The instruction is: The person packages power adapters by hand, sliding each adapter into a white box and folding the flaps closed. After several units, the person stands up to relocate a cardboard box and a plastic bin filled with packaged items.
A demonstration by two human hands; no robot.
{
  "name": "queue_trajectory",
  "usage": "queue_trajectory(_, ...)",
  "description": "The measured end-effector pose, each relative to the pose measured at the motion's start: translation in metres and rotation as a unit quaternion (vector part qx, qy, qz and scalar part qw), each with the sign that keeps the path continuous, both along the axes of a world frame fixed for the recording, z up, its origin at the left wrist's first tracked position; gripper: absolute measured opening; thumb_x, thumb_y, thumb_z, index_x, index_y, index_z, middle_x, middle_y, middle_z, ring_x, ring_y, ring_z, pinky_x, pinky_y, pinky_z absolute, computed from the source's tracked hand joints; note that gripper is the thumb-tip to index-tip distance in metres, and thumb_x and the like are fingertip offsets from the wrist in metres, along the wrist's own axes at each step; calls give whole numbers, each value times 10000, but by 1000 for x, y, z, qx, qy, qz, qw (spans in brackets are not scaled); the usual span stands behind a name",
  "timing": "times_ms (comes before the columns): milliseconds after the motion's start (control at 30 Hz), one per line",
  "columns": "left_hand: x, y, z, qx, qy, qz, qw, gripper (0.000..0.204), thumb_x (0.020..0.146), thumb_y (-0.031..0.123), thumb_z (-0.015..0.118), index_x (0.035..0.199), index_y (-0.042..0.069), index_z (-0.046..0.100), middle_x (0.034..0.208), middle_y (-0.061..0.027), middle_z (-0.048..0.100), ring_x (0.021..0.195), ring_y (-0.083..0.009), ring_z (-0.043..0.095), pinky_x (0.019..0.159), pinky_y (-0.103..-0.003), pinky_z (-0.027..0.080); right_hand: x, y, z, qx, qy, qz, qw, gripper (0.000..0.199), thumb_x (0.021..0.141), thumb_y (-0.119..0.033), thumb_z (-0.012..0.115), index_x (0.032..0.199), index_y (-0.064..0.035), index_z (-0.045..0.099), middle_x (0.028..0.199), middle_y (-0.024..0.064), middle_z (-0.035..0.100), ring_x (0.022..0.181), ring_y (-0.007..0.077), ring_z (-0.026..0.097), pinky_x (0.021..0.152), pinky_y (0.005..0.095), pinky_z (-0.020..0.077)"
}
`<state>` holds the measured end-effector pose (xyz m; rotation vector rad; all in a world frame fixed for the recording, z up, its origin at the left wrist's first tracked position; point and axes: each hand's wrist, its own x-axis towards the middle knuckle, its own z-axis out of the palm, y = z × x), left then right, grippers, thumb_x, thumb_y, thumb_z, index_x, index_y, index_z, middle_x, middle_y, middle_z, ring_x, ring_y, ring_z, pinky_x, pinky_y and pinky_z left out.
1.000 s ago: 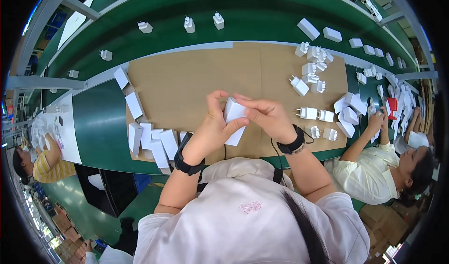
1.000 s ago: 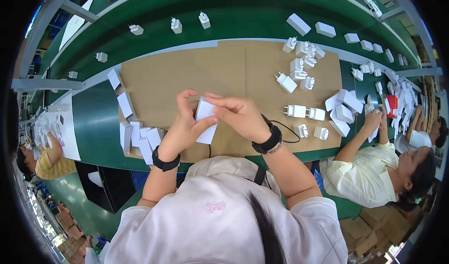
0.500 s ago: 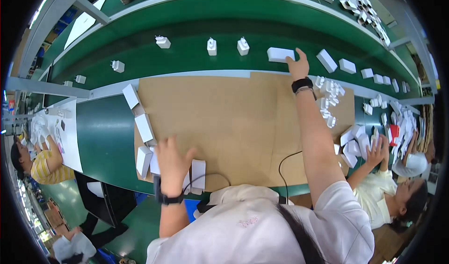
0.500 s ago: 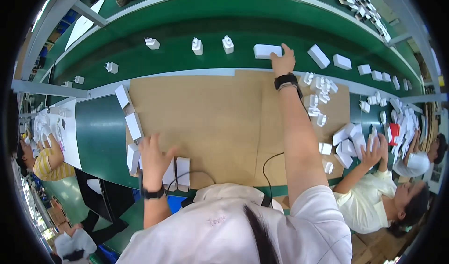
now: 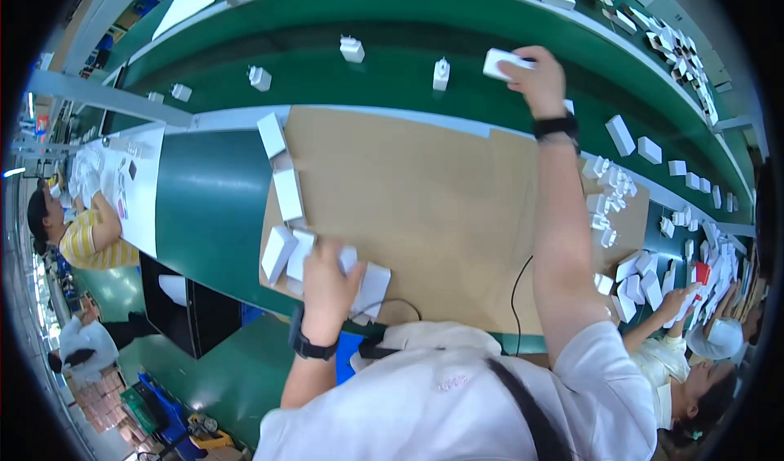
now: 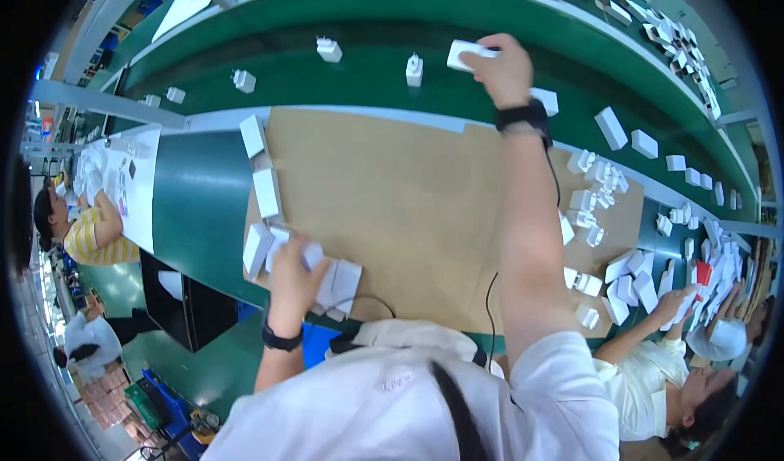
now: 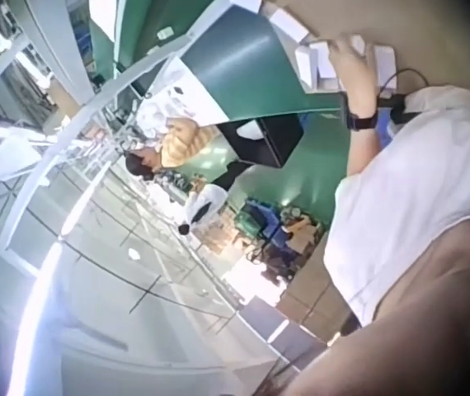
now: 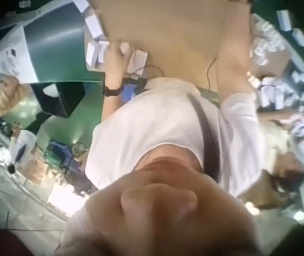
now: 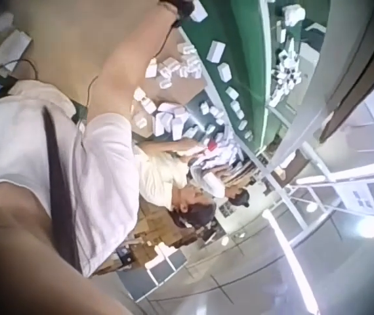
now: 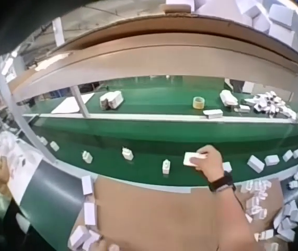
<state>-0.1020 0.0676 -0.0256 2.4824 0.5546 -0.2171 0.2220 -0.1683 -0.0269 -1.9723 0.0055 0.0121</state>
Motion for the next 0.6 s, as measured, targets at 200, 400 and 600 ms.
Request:
queue_trajectory(200,53,-22,28,-396,-244,125,876,547,713,88,714,1192,14,461,1056,-124,566,1000,-255,546,872,-326,417,-164,-47,13,651,131,60,746,324,860,-209,577,1152,-92,500,1140,41,559,1046,199,515,835,355,421)
queue_trajectory(400,49,-67,9,-827,-112,137,534,582,746,197,720,1233,38,445,1182,-95,497,1107,-186,450,944,-340,361,-243,-69,39,727,182,35,661,371,869,-258,566,1174,-67,472,1034,100,591,913,214,580,800,354,462)
queue_trajectory(600,4,-126,10,-738,-73,37,670,600,754,192,709,1256,43,417,1136,-68,520,1064,-147,474,905,-320,386,-279,-51,54,639,205,104,734,431,839,-145,594,1227,-69,422,1092,98,558,934,230,591,831,378,477)
